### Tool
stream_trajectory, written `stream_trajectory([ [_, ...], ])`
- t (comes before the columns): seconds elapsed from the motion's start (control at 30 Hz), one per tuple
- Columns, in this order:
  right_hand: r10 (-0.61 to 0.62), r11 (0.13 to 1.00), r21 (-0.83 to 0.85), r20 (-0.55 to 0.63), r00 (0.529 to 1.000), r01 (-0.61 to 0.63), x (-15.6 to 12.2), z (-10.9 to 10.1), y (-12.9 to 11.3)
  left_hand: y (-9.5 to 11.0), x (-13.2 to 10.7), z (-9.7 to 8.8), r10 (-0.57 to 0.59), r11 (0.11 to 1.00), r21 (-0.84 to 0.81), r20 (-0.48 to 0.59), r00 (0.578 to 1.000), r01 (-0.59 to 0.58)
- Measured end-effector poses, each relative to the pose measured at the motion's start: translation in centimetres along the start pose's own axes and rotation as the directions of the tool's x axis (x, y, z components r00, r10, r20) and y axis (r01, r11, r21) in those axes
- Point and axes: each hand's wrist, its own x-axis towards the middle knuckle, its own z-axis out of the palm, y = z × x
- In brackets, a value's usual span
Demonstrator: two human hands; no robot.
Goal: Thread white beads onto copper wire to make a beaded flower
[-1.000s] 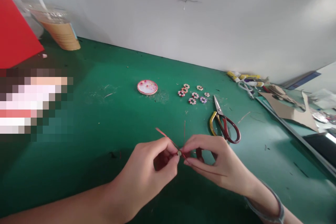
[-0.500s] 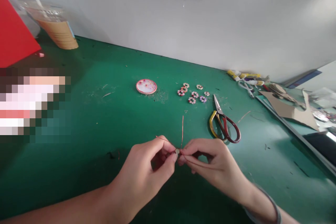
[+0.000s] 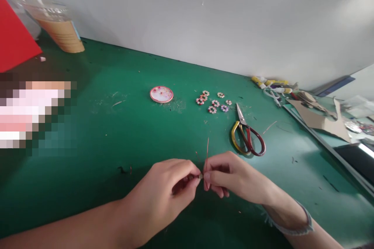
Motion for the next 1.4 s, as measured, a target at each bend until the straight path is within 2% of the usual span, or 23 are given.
stream_trajectory([
  [0.17, 0.018, 0.972, 0.231, 0.080, 0.997, -0.036, 0.3, 0.0, 0.3, -0.4, -0.5, -0.1, 0.179, 0.975, 0.127, 0.027, 0.983, -0.181],
  [0.3, 0.013, 0.943, 0.330, 0.101, 0.995, -0.046, 0.5, 0.1, 0.5, -0.6, -0.6, 0.0, 0.236, 0.957, 0.168, 0.035, 0.971, -0.238],
  [0.43, -0.029, 0.960, 0.282, 0.067, 0.997, 0.009, 0.6, 0.2, 0.6, -0.5, -0.7, 0.2, 0.191, 0.972, 0.148, -0.053, 0.980, -0.181],
  [0.57, -0.071, 0.977, 0.205, 0.085, 0.994, 0.052, 0.3, 0.3, 0.4, -0.1, -0.8, 0.1, 0.115, 0.985, 0.141, -0.077, 0.990, -0.103],
  [0.63, -0.101, 0.992, 0.085, 0.063, 0.993, 0.095, -0.1, 0.2, 0.1, 0.2, -0.7, -0.1, 0.071, 0.991, 0.118, -0.077, 0.994, -0.061],
  [0.67, -0.152, 0.988, -0.022, 0.012, 0.988, 0.152, -0.3, 0.1, 0.0, 0.3, -0.7, -0.2, 0.038, 0.995, 0.100, -0.077, 0.996, -0.030],
  [0.7, -0.246, 0.960, -0.149, -0.055, 0.968, 0.236, -0.5, 0.0, -0.1, 0.5, -0.5, -0.3, 0.003, 0.997, 0.077, -0.075, 0.997, 0.002],
  [0.73, -0.384, 0.898, -0.279, -0.115, 0.916, 0.341, -0.7, -0.1, -0.2, 0.7, -0.4, -0.4, -0.035, 0.998, 0.049, -0.072, 0.997, 0.039],
  [0.77, -0.538, 0.801, -0.397, -0.145, 0.831, 0.449, -0.8, -0.2, -0.2, 0.8, -0.3, -0.4, -0.077, 0.997, 0.013, -0.071, 0.994, 0.079],
  [0.83, -0.775, 0.563, -0.562, -0.105, 0.623, 0.606, -1.0, -0.3, 0.0, 1.0, -0.1, -0.4, -0.166, 0.984, -0.080, -0.056, 0.984, 0.162],
  [0.87, -0.839, 0.456, -0.615, -0.056, 0.541, 0.643, -1.0, -0.3, 0.2, 0.9, 0.0, -0.4, -0.207, 0.970, -0.138, -0.042, 0.977, 0.199],
  [0.9, -0.874, 0.365, -0.666, -0.005, 0.485, 0.650, -0.9, -0.3, 0.4, 0.9, 0.0, -0.3, -0.241, 0.952, -0.200, -0.024, 0.970, 0.232],
  [0.93, -0.890, 0.291, -0.717, 0.040, 0.454, 0.634, -0.9, -0.2, 0.5, 0.8, 0.0, -0.3, -0.268, 0.930, -0.262, -0.006, 0.963, 0.257],
  [1.03, -0.900, 0.143, -0.817, 0.127, 0.416, 0.558, -0.9, -0.2, 0.9, 0.5, 0.0, -0.1, -0.301, 0.867, -0.401, 0.048, 0.952, 0.294],
  [1.17, -0.886, 0.036, -0.850, 0.217, 0.410, 0.525, -1.0, -0.2, 1.0, 0.5, 0.2, -0.1, -0.323, 0.814, -0.468, 0.129, 0.938, 0.344],
  [1.27, -0.863, 0.030, -0.844, 0.249, 0.439, 0.536, -0.9, -0.2, 0.8, 0.6, 0.3, -0.2, -0.321, 0.817, -0.456, 0.150, 0.935, 0.354],
  [1.4, -0.833, 0.093, -0.832, 0.235, 0.500, 0.546, -0.8, 0.2, 0.5, 0.4, 0.2, -0.1, -0.282, 0.886, -0.354, 0.097, 0.955, 0.298],
])
